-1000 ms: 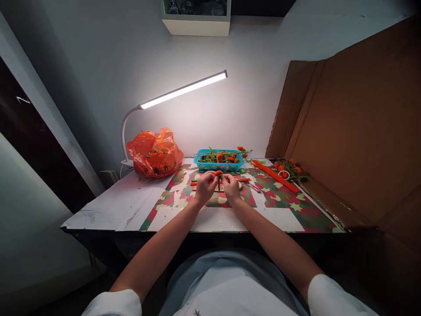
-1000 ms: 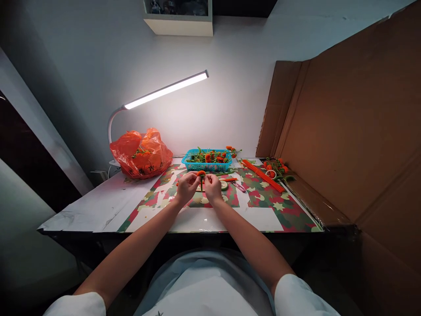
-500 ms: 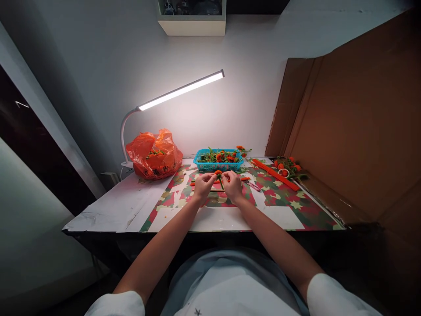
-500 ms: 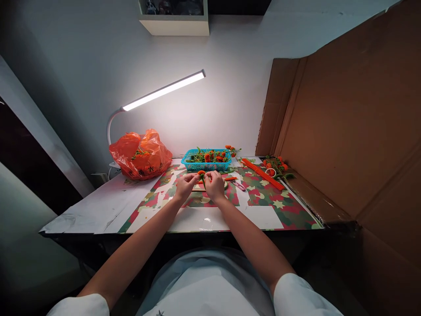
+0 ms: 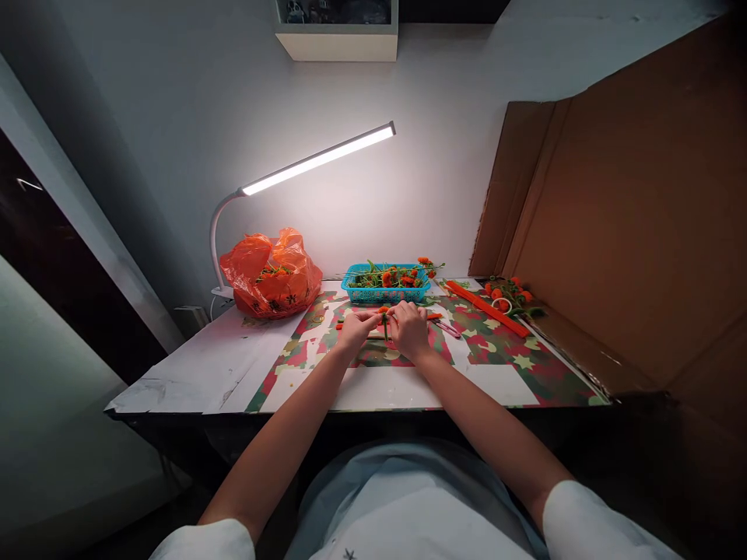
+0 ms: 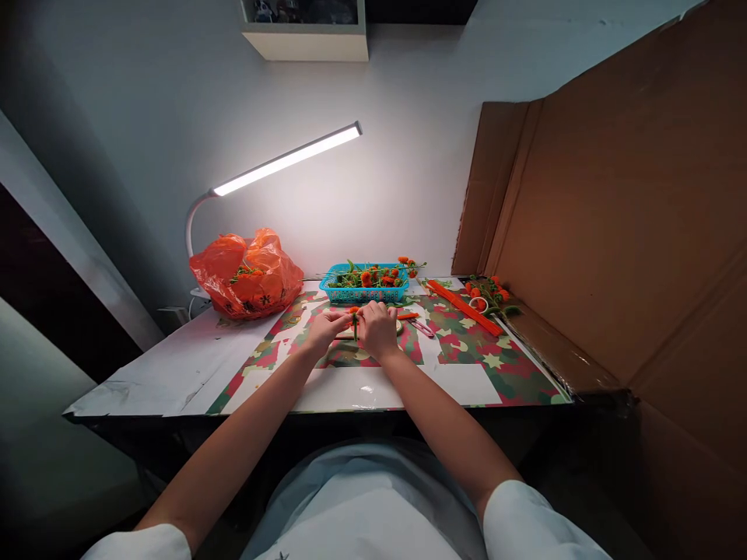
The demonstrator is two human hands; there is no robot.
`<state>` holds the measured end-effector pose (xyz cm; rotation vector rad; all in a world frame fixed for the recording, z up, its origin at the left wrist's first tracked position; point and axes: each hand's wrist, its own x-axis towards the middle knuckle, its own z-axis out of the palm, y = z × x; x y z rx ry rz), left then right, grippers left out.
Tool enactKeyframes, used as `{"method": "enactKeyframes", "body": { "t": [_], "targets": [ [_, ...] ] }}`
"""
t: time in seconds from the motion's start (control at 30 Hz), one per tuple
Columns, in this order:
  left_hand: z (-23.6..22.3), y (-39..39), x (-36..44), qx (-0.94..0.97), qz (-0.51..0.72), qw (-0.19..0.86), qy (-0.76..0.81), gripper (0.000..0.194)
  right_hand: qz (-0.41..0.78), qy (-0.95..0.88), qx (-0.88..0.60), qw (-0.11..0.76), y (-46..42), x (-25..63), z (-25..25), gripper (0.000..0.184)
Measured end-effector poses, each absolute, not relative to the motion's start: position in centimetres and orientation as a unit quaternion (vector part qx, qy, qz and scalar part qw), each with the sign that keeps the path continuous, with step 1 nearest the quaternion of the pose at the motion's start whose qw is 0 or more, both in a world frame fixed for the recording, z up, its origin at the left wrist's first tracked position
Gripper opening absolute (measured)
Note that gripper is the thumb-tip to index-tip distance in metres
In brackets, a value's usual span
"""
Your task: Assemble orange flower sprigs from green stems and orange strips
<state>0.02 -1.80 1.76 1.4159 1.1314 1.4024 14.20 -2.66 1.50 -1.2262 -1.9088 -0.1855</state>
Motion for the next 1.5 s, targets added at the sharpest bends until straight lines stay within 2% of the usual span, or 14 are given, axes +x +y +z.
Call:
{"method": "enactKeyframes", "body": {
  "t": [0.1,0.27,0.4,0.5,0.6,0.77,0.93,1.1,1.5],
  "targets": [
    [1.9,-2.1,0.4,0.621,0.59,0.296,0.423,0.025,0.032,-0.721,-0.496,0.484,-2.3,14.0,1.4,0.014],
    [2.2,-2.7,0.6,0.703,0.588,0.153,0.37,0.018,0.336,-0.598,-0.454,0.569,-1.1,13.5,0.8,0.022],
    [2.1,-2.7,0.6,0.728,0.574,0.135,0.35,0.018,0.461,-0.543,-0.405,0.573,-0.9,13.5,0.6,0.033],
    [1.8,-2.4,0.5,0.685,0.593,0.195,0.374,0.019,0.488,-0.516,-0.423,0.563,-1.1,13.7,0.6,0.031],
    [1.6,-2.0,0.3,0.618,0.582,0.315,0.425,0.025,0.419,-0.547,-0.455,0.564,-1.5,14.2,0.8,0.023],
    [1.5,-1.5,-0.1,0.54,0.561,0.457,0.429,0.032,0.195,-0.661,-0.448,0.57,-2.0,15.3,1.7,0.017],
    [1.6,-1.4,-0.4,0.502,0.537,0.529,0.422,0.031,0.008,-0.772,-0.441,0.458,-2.2,16.0,2.0,0.019],
    [1.5,-1.2,-0.7,0.496,0.51,0.571,0.41,0.03,-0.065,-0.804,-0.442,0.392,-2.0,16.3,1.8,0.02],
    [1.4,-1.5,-0.2,0.468,0.548,0.543,0.431,0.033,-0.146,-0.826,-0.417,0.35,-2.3,15.6,1.4,0.025]
  ]
}}
